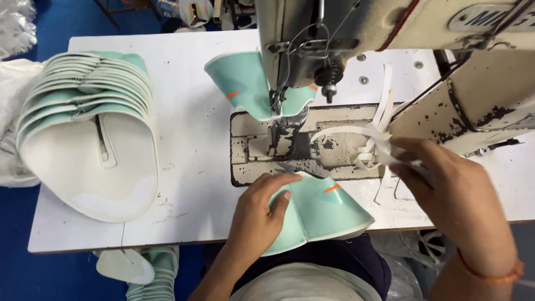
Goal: The person uses a sewing machine to stitch a white strap onto light green slipper uppers. They repeatedly pick up a slipper from a stack, position it under the needle, sew the strap, and then cut the thread with scissors before moving to the next item.
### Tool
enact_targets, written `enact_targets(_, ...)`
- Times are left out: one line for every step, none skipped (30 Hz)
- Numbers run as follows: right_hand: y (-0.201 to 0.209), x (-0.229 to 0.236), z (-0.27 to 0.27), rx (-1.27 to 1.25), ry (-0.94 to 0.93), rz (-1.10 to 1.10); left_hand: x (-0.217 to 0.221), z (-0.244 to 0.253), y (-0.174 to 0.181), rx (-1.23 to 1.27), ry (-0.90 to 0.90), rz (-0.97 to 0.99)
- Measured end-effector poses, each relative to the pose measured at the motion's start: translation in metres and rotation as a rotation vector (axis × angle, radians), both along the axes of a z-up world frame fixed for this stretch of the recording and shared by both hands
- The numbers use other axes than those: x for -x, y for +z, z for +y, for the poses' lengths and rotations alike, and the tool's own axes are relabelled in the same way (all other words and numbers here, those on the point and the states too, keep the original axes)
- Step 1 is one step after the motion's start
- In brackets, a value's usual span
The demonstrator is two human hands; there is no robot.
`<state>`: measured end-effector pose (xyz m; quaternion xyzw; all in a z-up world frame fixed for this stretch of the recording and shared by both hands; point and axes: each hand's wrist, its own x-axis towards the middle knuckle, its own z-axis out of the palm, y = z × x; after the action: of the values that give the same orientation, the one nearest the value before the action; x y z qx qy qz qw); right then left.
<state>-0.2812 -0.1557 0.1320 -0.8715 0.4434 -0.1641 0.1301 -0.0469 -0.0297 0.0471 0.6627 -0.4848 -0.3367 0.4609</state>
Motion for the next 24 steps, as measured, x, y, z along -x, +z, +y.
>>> enact_targets(0.003, 0.003, 0.006, -0.042, -0.128, 0.016, 0.001, 0.001, 0.000, 0.069, -0.005, -0.050)
enact_targets(0.006, 0.005, 0.010, -0.081, -0.256, 0.030, 0.001, 0.000, 0.001, 0.141, -0.011, -0.102)
enact_targets(0.012, 0.004, 0.015, -0.080, -0.250, 0.028, 0.000, -0.001, 0.005, 0.142, -0.004, -0.104)
enact_targets(0.017, 0.003, 0.019, -0.073, -0.316, 0.056, 0.000, -0.002, 0.009, 0.062, 0.000, -0.110)
enact_targets(0.022, 0.002, 0.024, -0.067, -0.383, 0.084, -0.001, -0.004, 0.013, -0.019, 0.004, -0.115)
enact_targets(0.017, 0.007, 0.025, -0.066, -0.377, 0.081, -0.002, -0.003, 0.008, -0.019, 0.010, -0.118)
enact_targets(0.013, 0.013, 0.025, 0.018, -0.199, 0.071, -0.003, -0.002, 0.002, -0.146, 0.004, -0.040)
enact_targets(0.008, 0.018, 0.025, 0.102, -0.022, 0.062, -0.004, -0.001, -0.004, -0.272, -0.005, 0.040)
enact_targets(0.009, 0.015, 0.027, 0.103, -0.018, 0.060, -0.004, -0.001, -0.005, -0.270, -0.001, 0.039)
enact_targets(0.009, 0.013, 0.029, 0.083, 0.019, 0.046, -0.005, -0.001, -0.006, -0.200, -0.009, 0.087)
enact_targets(0.009, 0.010, 0.031, 0.064, 0.057, 0.033, -0.005, -0.001, -0.008, -0.129, -0.018, 0.135)
enact_targets(0.012, 0.006, 0.034, 0.062, 0.060, 0.033, -0.004, -0.001, -0.007, -0.131, -0.014, 0.136)
enact_targets(0.014, 0.002, 0.036, 0.020, 0.036, -0.131, -0.004, -0.002, -0.006, -0.137, -0.024, 0.130)
enact_targets(0.017, -0.003, 0.038, -0.023, 0.012, -0.295, -0.004, -0.004, -0.005, -0.142, -0.034, 0.124)
enact_targets(0.014, -0.002, 0.039, -0.025, 0.014, -0.295, -0.004, -0.003, -0.007, -0.143, -0.031, 0.124)
enact_targets(0.011, -0.001, 0.040, -0.102, 0.001, -0.492, -0.004, -0.004, -0.010, -0.073, -0.048, 0.103)
enact_targets(0.009, 0.001, 0.041, -0.181, -0.012, -0.688, -0.004, -0.004, -0.012, -0.002, -0.065, 0.081)
enact_targets(0.004, 0.007, 0.043, -0.181, -0.013, -0.688, -0.005, -0.005, -0.009, -0.002, -0.066, 0.080)
enact_targets(-0.001, 0.014, 0.045, -0.139, 0.023, -0.705, -0.005, -0.006, -0.005, 0.031, -0.088, 0.063)
enact_targets(-0.006, 0.022, 0.048, -0.099, 0.059, -0.722, -0.005, -0.007, -0.002, 0.062, -0.111, 0.047)
enact_targets(-0.008, 0.028, 0.045, -0.099, 0.056, -0.722, -0.004, -0.008, 0.000, 0.061, -0.114, 0.047)
enact_targets(-0.010, 0.033, 0.042, -0.117, 0.067, -0.668, -0.004, -0.010, 0.001, 0.025, -0.127, 0.029)
enact_targets(-0.013, 0.039, 0.040, -0.134, 0.079, -0.615, -0.003, -0.011, 0.002, -0.010, -0.140, 0.012)
enact_targets(-0.013, 0.042, 0.040, -0.135, 0.079, -0.616, -0.001, -0.012, 0.005, -0.011, -0.140, 0.012)
